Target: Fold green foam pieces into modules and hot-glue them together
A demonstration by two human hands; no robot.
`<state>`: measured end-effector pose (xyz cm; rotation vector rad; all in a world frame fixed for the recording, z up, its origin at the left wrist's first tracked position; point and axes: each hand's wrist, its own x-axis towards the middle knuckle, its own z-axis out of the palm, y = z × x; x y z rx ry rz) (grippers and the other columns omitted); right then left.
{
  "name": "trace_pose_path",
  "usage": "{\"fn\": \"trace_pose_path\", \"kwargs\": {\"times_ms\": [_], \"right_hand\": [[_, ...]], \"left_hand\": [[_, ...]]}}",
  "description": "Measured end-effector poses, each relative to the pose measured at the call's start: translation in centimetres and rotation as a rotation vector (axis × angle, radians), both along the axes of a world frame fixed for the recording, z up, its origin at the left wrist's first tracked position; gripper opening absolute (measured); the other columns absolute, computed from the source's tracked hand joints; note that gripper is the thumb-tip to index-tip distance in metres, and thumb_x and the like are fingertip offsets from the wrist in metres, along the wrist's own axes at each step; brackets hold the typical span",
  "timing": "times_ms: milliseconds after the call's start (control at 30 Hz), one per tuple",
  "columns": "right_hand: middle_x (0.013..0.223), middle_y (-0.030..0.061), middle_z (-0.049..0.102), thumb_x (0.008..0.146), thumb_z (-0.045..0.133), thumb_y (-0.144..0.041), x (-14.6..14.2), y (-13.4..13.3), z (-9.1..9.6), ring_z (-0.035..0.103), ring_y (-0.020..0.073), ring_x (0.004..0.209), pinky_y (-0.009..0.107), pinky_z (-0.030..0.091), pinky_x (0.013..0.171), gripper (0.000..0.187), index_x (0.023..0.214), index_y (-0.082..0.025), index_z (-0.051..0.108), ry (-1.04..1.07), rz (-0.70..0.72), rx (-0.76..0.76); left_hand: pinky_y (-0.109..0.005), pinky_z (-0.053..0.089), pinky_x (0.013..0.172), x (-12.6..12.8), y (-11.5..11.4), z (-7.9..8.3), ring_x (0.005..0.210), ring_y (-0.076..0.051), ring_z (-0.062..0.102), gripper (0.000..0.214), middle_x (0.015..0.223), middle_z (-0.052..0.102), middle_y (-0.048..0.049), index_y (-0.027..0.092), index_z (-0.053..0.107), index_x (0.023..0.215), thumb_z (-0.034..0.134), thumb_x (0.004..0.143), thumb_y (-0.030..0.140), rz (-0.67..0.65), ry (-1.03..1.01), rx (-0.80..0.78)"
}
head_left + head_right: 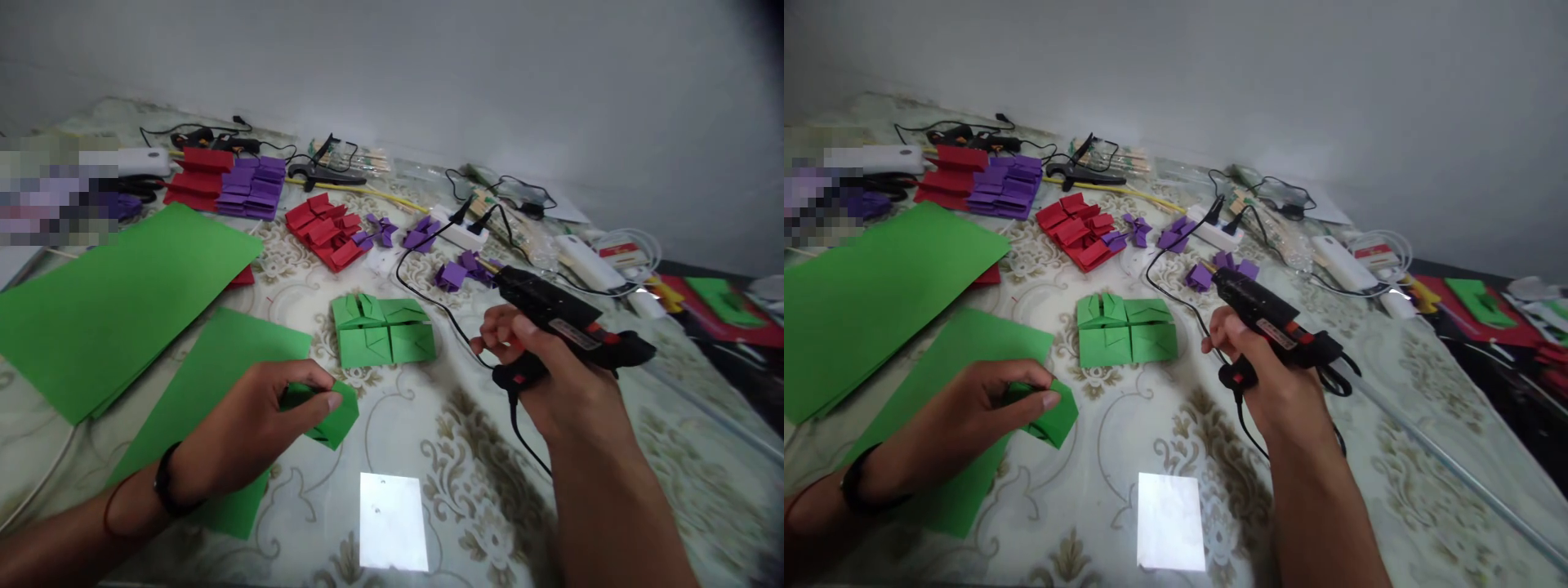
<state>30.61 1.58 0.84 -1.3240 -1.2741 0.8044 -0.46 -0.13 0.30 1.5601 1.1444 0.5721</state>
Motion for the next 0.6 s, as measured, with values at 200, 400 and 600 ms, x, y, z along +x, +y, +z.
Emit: {"fn": "trace_pose_path", "kwargs": {"times_ms": [200,400,600], "right_hand": [[0.079,0.0033,0.047,0.081,0.081,-0.049,-1.1,-0.4,1.4,0.048,0.0219,0.076,0.039,0.053,0.067,0.033,0.07,-0.025,0.062,0.167,-0.065,0.033],[0.079,0.002,0.042,0.08,0.077,-0.044,0.6,-0.2,2.4,0.044,0.0186,0.071,0.034,0.043,0.061,0.03,0.068,-0.024,0.057,0.418,-0.163,0.061],[0.079,0.0026,0.048,0.082,0.076,-0.039,0.6,0.0,1.8,0.049,0.02,0.072,0.035,0.05,0.065,0.024,0.069,-0.026,0.06,0.449,-0.17,0.004]], "left_hand": [[-0.027,0.048,0.071,-0.1,0.1,0.1,0.076,-0.017,0.062,0.024,0.082,0.073,0.0014,0.022,0.074,0.088,0.065,0.099,0.042,0.028,0.012,0.041],[-0.027,0.046,0.065,0.1,0.3,0.4,0.07,-0.018,0.058,0.027,0.076,0.069,0.0005,0.023,0.071,0.08,0.064,0.095,0.044,0.052,0.031,0.045],[-0.028,0.045,0.067,0.2,0.3,0.5,0.072,-0.018,0.058,0.029,0.076,0.067,0.0001,0.021,0.068,0.081,0.064,0.093,0.047,0.081,0.05,0.03]]}}
